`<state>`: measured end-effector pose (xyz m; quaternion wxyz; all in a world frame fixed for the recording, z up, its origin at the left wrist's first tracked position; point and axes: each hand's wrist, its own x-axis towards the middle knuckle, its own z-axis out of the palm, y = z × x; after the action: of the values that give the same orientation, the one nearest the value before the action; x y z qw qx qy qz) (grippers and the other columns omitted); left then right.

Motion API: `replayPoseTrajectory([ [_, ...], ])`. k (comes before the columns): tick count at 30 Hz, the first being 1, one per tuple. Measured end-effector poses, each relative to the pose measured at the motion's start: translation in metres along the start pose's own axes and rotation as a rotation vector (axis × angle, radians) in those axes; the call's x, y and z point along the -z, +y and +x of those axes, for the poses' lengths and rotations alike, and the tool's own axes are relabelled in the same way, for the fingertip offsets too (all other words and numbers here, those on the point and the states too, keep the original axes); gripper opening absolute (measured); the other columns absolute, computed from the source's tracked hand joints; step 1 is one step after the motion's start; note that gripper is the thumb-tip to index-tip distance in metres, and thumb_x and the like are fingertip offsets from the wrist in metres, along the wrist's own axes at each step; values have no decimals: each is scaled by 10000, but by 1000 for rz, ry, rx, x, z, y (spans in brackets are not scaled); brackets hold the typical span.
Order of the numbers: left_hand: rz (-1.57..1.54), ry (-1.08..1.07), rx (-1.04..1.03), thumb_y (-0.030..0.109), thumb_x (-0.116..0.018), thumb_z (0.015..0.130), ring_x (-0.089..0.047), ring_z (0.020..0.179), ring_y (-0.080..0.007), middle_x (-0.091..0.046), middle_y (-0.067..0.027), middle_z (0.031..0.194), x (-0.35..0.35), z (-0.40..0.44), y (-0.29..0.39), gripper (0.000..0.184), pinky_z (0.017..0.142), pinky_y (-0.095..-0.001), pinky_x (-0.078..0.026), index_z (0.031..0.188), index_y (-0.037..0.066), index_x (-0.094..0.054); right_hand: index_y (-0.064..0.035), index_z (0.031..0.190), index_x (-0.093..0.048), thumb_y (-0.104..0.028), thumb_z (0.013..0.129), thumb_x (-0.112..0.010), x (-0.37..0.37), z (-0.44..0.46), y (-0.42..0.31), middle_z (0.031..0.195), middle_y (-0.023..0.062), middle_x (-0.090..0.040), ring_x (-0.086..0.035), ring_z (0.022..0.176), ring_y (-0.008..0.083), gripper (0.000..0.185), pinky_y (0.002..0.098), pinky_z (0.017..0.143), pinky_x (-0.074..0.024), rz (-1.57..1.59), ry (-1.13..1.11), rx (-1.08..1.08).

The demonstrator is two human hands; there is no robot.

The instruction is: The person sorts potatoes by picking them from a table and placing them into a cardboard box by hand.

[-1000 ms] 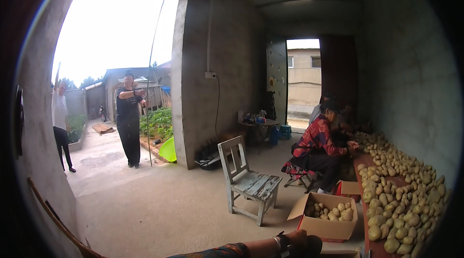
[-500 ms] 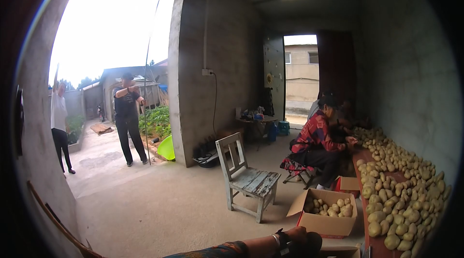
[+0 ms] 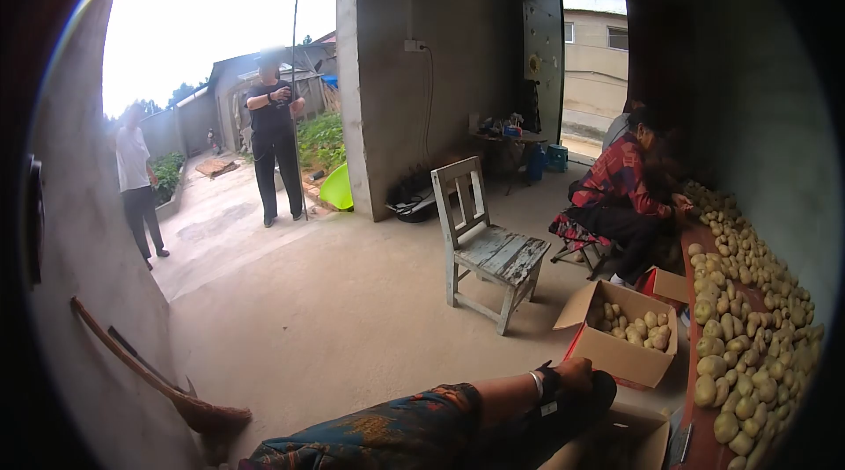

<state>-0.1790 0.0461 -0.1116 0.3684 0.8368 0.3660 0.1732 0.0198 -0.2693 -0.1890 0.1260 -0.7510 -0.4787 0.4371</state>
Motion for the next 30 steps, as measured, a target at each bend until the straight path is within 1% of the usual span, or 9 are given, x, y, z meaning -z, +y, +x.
replayPoseTrajectory([
  [3,0,5,26,177,-639,622,-644,719,-259,-643,-170,750,5,-5,4,267,624,-365,-504,812,-10,-639,-9,1073,-561,-178,775,-684,-5,21,30,829,67,-592,-554,753,168,364,311,657,-441,325,77,-241],
  [5,-4,1,20,173,-638,622,-643,729,-261,-642,-171,755,2,-2,2,266,628,-368,-503,818,-7,-638,-22,1067,-568,-195,754,-707,-8,26,45,799,83,-580,-552,744,170,384,321,650,-444,-131,99,134],
  [12,-42,-17,72,168,-644,617,-638,740,-264,-637,-164,756,6,-8,8,255,629,-366,-495,808,0,-628,-13,1087,-558,-245,731,-733,-4,8,21,877,127,-601,-566,788,226,459,341,698,-459,-189,112,222],
  [15,-68,7,54,164,-647,613,-636,718,-262,-635,-164,743,1,-5,2,242,612,-364,-488,789,0,-626,-10,1107,-549,-249,750,-715,-3,-5,-10,930,135,-609,-568,805,244,461,348,722,-463,-168,53,157],
  [17,-99,36,26,161,-649,610,-635,706,-260,-633,-164,734,-2,-2,-3,236,602,-363,-485,780,-2,-625,-13,1129,-538,-247,781,-685,-3,-23,-41,960,136,-607,-574,819,254,444,363,738,-465,456,106,-326],
  [18,-94,8,23,163,-652,606,-635,707,-259,-633,-165,735,-2,0,-3,239,602,-364,-484,776,-3,-625,-13,1129,-538,-247,781,-685,-1,-21,-37,960,136,-607,-574,819,254,444,363,738,-465,455,103,-330],
  [20,-89,-20,23,164,-655,602,-634,708,-258,-632,-165,736,-1,0,-4,243,602,-365,-483,773,-5,-624,-19,1161,-516,-227,804,-657,2,-11,-18,1005,145,-597,-576,865,265,436,372,735,-467,-149,-47,97],
  [27,-93,34,29,160,-660,603,-639,728,-256,-638,-163,746,-8,3,-8,254,626,-363,-492,787,-11,-625,-25,1210,-481,-219,808,-650,1,-26,-41,1091,168,-566,-567,950,286,476,383,755,-474,23,37,-113],
  [30,-124,41,44,154,-665,602,-640,742,-260,-641,-163,760,-4,0,-5,266,638,-357,-497,807,-10,-628,-27,1231,-472,-232,803,-658,5,-30,-51,1133,168,-559,-556,995,315,510,397,808,-461,51,-114,-105],
])
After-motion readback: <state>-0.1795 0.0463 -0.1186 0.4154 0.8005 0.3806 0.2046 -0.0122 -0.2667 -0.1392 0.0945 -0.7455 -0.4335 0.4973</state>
